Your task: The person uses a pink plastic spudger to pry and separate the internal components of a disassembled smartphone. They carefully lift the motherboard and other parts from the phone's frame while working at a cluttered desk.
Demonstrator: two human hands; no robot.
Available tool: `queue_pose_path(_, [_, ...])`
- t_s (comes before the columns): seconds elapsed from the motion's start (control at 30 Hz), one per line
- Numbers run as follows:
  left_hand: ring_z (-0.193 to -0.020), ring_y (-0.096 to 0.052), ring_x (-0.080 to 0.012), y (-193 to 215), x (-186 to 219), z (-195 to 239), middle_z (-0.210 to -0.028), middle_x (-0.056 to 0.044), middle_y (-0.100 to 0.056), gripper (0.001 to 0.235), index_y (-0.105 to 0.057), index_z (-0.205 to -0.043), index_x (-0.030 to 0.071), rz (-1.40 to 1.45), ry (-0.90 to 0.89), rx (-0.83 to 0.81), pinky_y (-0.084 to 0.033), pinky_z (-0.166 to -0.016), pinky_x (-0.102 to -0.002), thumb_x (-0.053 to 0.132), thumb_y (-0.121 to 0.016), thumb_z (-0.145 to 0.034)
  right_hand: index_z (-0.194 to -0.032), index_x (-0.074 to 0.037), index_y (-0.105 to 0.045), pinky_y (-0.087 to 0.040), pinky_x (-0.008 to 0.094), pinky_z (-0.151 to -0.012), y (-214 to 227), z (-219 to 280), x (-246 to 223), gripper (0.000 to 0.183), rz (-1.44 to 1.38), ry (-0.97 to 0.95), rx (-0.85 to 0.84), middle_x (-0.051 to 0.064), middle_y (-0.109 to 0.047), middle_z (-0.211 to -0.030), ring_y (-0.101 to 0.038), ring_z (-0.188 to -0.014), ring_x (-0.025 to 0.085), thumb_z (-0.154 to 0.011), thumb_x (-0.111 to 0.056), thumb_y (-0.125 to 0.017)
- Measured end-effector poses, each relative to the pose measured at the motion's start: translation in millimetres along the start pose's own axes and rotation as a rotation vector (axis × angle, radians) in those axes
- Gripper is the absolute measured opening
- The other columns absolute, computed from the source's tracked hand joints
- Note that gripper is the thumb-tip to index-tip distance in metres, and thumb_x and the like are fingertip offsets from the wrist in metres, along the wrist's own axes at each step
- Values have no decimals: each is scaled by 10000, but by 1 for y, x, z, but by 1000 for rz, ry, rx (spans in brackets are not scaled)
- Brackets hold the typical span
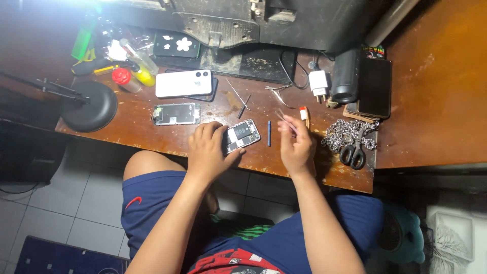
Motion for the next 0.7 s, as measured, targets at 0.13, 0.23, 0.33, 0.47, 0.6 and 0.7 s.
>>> queue_pose_path(0.13, [-1216,-515,-298,-2,2,-6,-1220,-81,-606,660,-673,-1222,93,-33,30,-37,-434,-917,-444,490,-844,-723,-1110,-82,-750,-579,387,-806,-4,-2,-7,183,163,135,-39,111,-761,-1015,-739,-908,299,-1037,-200,-630])
queue_pose_path(0.23, [-1149,-558,-312,-7,-4,-16,-1148,-79,-622,695,-678,-1136,88,14,118,-99,-485,-861,-462,503,-896,-623,-1062,-213,-776,-493,378,-845,-11,7,-1,231,558,309,-46,1,-684,-1047,-677,-987,237,-996,-416,-687])
queue_pose_path(0.33, [-1069,-629,-344,-7,-7,-27,-1068,-99,-677,714,-656,-1132,104,53,193,-192,-509,-833,-488,451,-939,-576,-982,-231,-774,-485,408,-864,-8,6,-17,292,685,278,-63,-27,-675,-1023,-660,-1012,238,-984,-508,-681])
queue_pose_path(0.47, [-1055,-685,-371,0,-7,-26,-1047,-125,-734,615,-653,-1178,140,193,300,-273,-535,-845,-487,372,-905,-666,-982,-228,-784,-482,415,-860,-7,5,-17,288,719,244,-63,-28,-685,-1038,-659,-1030,239,-974,-497,-682])
queue_pose_path(0.6, [-1072,-695,-381,-21,-30,-20,-1066,-150,-745,412,-698,-1244,145,310,302,-228,-538,-898,-481,287,-771,-864,-952,-209,-786,-490,419,-822,-8,3,-23,264,683,231,-68,-19,-713,-1055,-677,-1027,245,-990,-444,-673])
queue_pose_path(0.7, [-1091,-703,-347,-16,-34,-18,-1083,-137,-751,337,-723,-1254,163,436,398,-200,-542,-926,-453,259,-708,-932,-1014,-224,-769,-491,380,-801,-3,0,-13,124,650,319,33,-50,-709,-1082,-679,-1005,218,-998,-248,-648])
Point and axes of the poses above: each hand's wrist, its own z-axis away from the middle knuckle, its own y-axis out of the back of the hand, x = y × z, the point moved 3 cm from there along -z, towards the middle knuckle
